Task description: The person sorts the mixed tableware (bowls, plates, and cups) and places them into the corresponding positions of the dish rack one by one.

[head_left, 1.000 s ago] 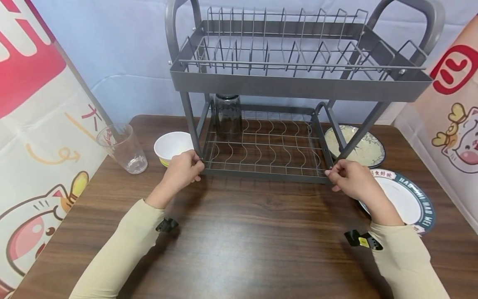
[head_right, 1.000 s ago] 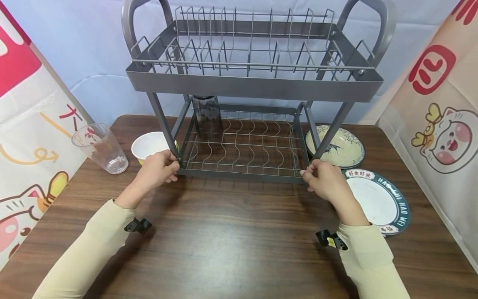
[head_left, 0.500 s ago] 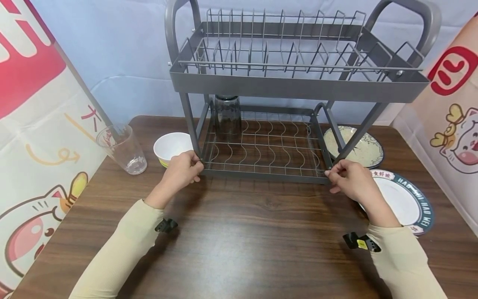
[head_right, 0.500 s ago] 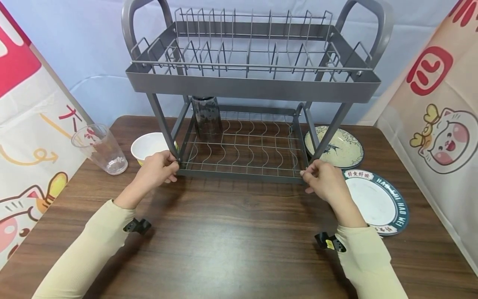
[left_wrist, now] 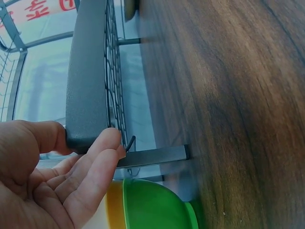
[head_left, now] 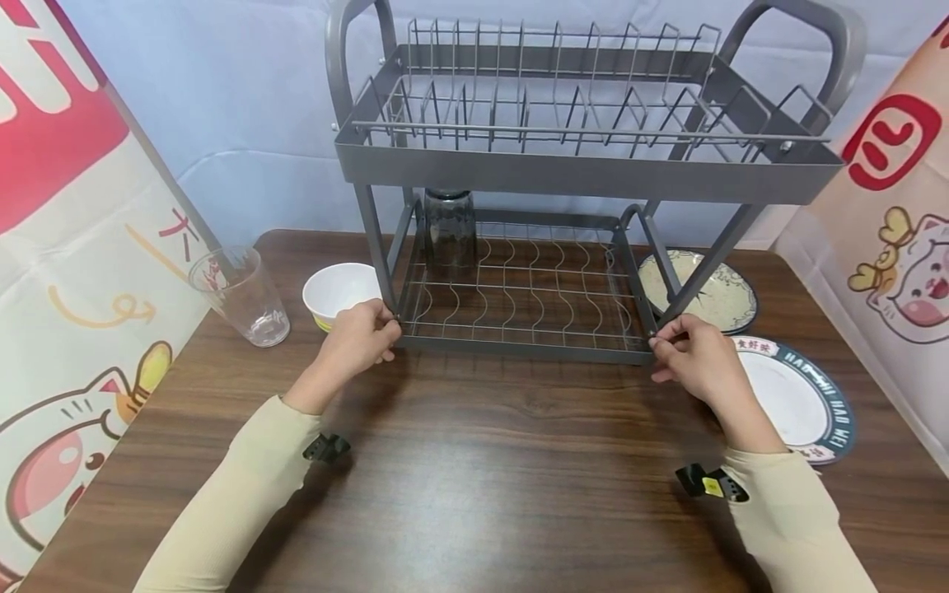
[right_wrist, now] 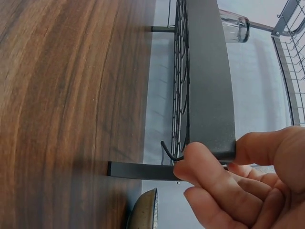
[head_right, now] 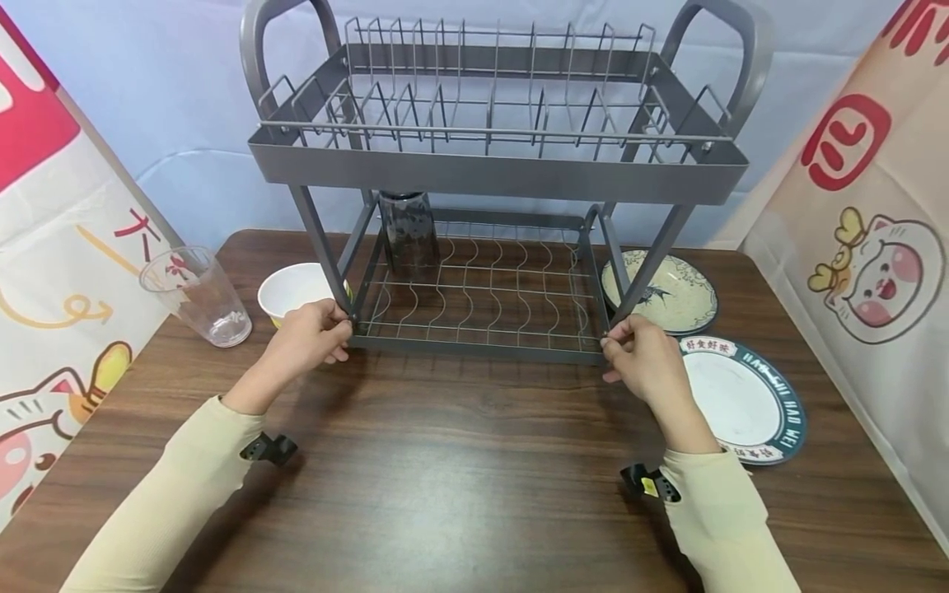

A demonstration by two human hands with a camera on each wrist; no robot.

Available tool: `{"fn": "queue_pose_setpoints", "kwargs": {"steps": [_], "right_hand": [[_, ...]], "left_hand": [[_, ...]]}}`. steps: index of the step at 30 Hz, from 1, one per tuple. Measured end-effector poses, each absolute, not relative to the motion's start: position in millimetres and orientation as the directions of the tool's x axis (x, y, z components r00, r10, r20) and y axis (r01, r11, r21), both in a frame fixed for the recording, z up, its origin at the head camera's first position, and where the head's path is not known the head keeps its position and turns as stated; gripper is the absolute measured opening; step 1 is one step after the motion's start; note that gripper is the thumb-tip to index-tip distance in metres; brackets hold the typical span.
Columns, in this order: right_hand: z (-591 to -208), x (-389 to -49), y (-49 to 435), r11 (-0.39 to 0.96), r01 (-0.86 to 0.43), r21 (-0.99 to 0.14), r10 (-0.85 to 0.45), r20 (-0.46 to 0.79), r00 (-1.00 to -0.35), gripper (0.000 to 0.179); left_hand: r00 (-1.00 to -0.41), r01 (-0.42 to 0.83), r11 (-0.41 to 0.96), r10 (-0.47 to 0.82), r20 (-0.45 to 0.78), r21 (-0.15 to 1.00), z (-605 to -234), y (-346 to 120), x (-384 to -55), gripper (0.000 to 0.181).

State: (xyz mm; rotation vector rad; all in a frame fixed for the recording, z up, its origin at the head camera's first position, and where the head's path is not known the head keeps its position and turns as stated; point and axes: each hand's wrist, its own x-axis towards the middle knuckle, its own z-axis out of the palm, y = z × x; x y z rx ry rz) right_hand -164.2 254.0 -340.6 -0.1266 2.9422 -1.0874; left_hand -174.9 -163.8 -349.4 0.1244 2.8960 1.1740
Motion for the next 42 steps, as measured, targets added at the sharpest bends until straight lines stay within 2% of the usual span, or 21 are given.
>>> {"fn": "queue_pose_setpoints", "kwargs": {"steps": [7,14,30,42], "right_hand": [[-340.0,-163.3,253.1,0.758,-0.079,-0.647,-0.070,0.039,-0.997,0.015],[-338.0,-163.5,252.8,0.791,-0.060,-0.608,-0.061,0.018,-0.998,0.021],[-340.1,-164.0,252.8,0.806,-0.084,-0.586,-0.063,0.055,-0.996,0.019],[-340.3,-165.3,253.1,0.806,-0.078,-0.587,-0.062,0.047,-0.997,0.019]], "left_hand": [[-0.995,0.083,0.704,0.098,0.019,0.706,-349.4,-164.7,-174.0,0.016],[-0.993,0.099,0.703,0.114,0.026,0.704,-348.8,-165.8,-174.1,0.016],[-0.989,0.133,0.738,0.141,0.043,0.662,-346.5,-166.2,-173.5,0.015],[-0.978,0.201,0.841,0.203,0.052,0.502,-320.1,-174.4,-169.0,0.023]]}}
